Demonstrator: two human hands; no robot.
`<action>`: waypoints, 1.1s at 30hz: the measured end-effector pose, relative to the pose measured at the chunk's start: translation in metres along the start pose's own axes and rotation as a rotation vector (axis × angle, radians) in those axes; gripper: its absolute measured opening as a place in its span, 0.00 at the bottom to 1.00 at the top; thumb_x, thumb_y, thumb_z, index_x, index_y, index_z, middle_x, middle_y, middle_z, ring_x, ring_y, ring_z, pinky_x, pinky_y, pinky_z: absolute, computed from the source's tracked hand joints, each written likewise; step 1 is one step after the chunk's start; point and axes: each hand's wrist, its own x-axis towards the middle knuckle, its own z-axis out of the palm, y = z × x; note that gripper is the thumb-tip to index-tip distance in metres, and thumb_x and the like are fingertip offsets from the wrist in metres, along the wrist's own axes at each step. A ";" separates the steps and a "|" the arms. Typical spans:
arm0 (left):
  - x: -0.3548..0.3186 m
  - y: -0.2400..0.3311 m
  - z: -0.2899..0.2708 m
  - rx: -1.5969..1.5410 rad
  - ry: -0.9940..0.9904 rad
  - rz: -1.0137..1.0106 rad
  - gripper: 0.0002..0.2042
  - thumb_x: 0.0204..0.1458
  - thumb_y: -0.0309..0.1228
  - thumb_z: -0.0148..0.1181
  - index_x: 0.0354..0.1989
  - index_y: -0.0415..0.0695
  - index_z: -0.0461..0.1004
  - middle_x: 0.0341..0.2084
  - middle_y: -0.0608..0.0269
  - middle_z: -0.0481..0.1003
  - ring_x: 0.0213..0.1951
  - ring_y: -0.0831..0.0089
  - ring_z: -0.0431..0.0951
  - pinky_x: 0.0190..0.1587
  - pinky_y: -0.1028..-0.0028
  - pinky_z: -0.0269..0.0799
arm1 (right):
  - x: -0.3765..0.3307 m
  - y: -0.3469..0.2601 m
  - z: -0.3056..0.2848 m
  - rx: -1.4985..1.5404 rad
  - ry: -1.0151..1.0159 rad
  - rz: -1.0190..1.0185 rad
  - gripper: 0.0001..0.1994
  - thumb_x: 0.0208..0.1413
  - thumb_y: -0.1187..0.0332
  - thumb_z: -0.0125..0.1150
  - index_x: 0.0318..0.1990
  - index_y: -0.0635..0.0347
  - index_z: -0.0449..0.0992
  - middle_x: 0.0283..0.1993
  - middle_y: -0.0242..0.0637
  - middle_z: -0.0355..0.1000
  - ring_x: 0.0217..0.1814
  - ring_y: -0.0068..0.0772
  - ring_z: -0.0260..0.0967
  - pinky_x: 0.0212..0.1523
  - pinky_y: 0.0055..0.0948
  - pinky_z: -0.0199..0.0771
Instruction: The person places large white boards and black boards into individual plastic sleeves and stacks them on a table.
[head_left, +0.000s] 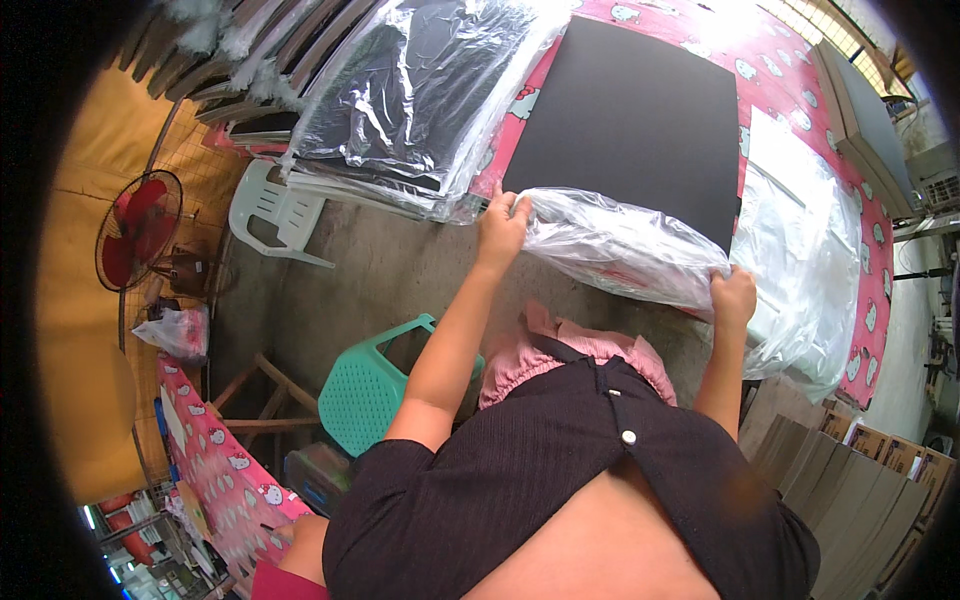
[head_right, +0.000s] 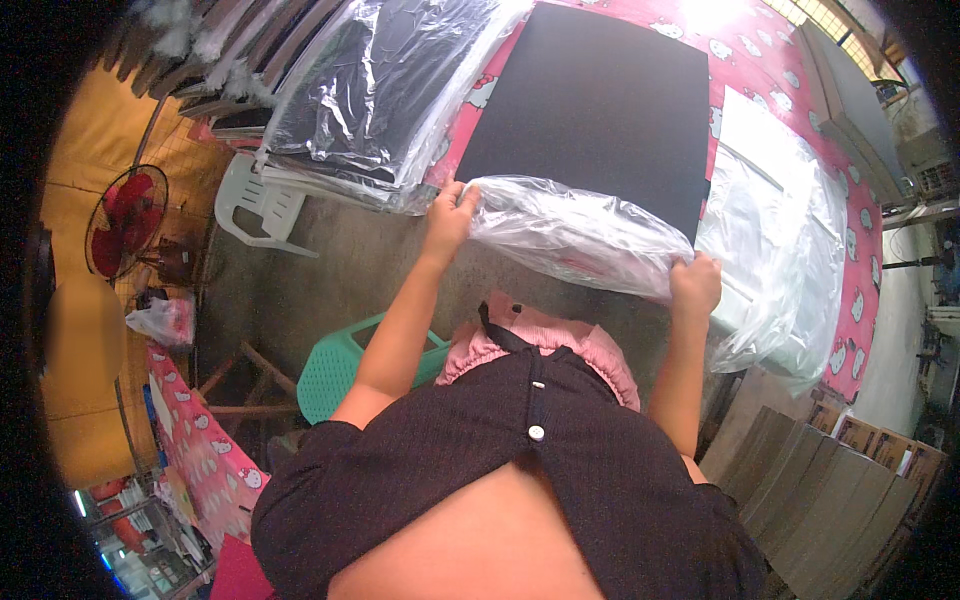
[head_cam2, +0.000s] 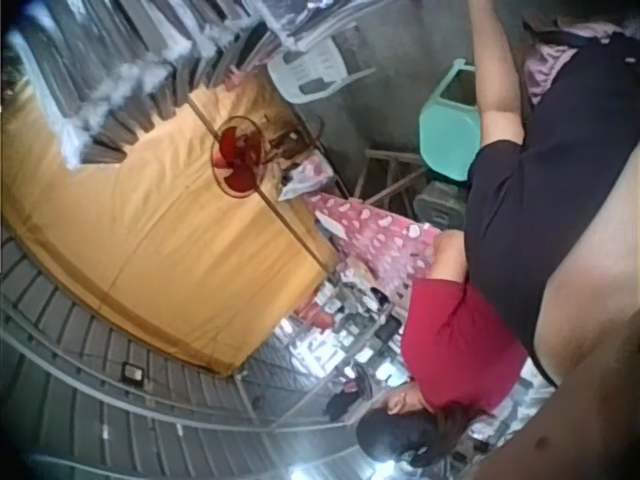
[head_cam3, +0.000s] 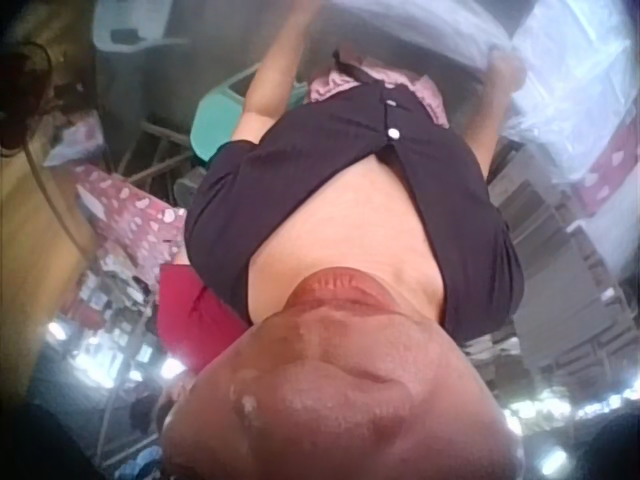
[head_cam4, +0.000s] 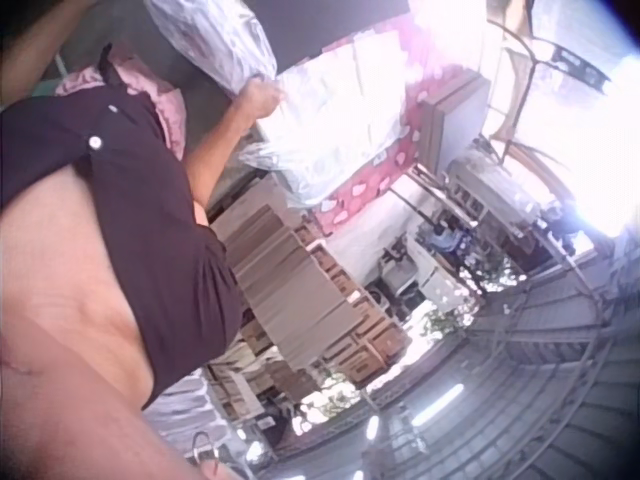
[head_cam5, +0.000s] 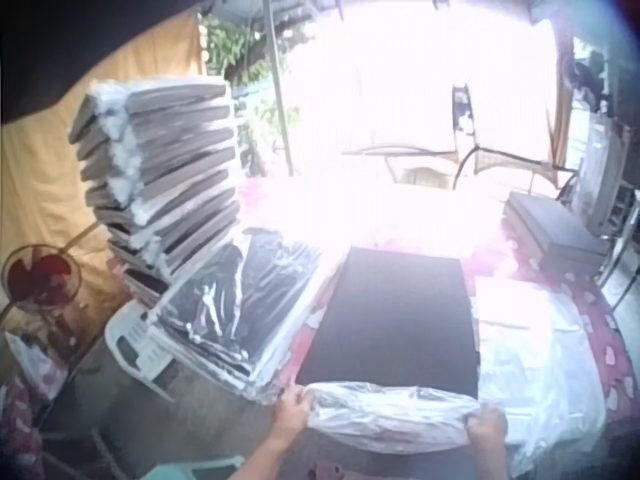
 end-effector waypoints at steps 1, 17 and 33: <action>-0.001 0.008 0.000 0.026 -0.022 -0.009 0.12 0.45 0.36 0.54 0.25 0.38 0.70 0.51 0.35 0.55 0.50 0.51 0.64 0.46 0.69 0.62 | 0.004 0.002 0.002 -0.026 -0.026 -0.018 0.20 0.42 0.59 0.57 0.41 0.62 0.71 0.42 0.49 0.66 0.42 0.47 0.66 0.43 0.37 0.66; -0.054 -0.049 -0.042 -0.233 0.156 -0.145 0.11 0.42 0.31 0.60 0.33 0.40 0.74 0.41 0.55 0.70 0.44 0.67 0.69 0.46 0.74 0.62 | -0.042 0.120 0.038 1.051 -0.644 -0.192 0.08 0.46 0.80 0.51 0.36 0.67 0.67 0.32 0.34 0.68 0.33 0.25 0.65 0.34 0.23 0.65; -0.043 -0.024 -0.056 -1.311 -0.231 -0.199 0.18 0.49 0.25 0.49 0.51 0.43 0.62 0.39 0.61 0.70 0.43 0.72 0.69 0.47 0.71 0.65 | -0.010 0.075 -0.022 1.305 -0.381 -0.268 0.18 0.56 0.64 0.42 0.51 0.66 0.59 0.46 0.42 0.64 0.48 0.34 0.60 0.50 0.30 0.59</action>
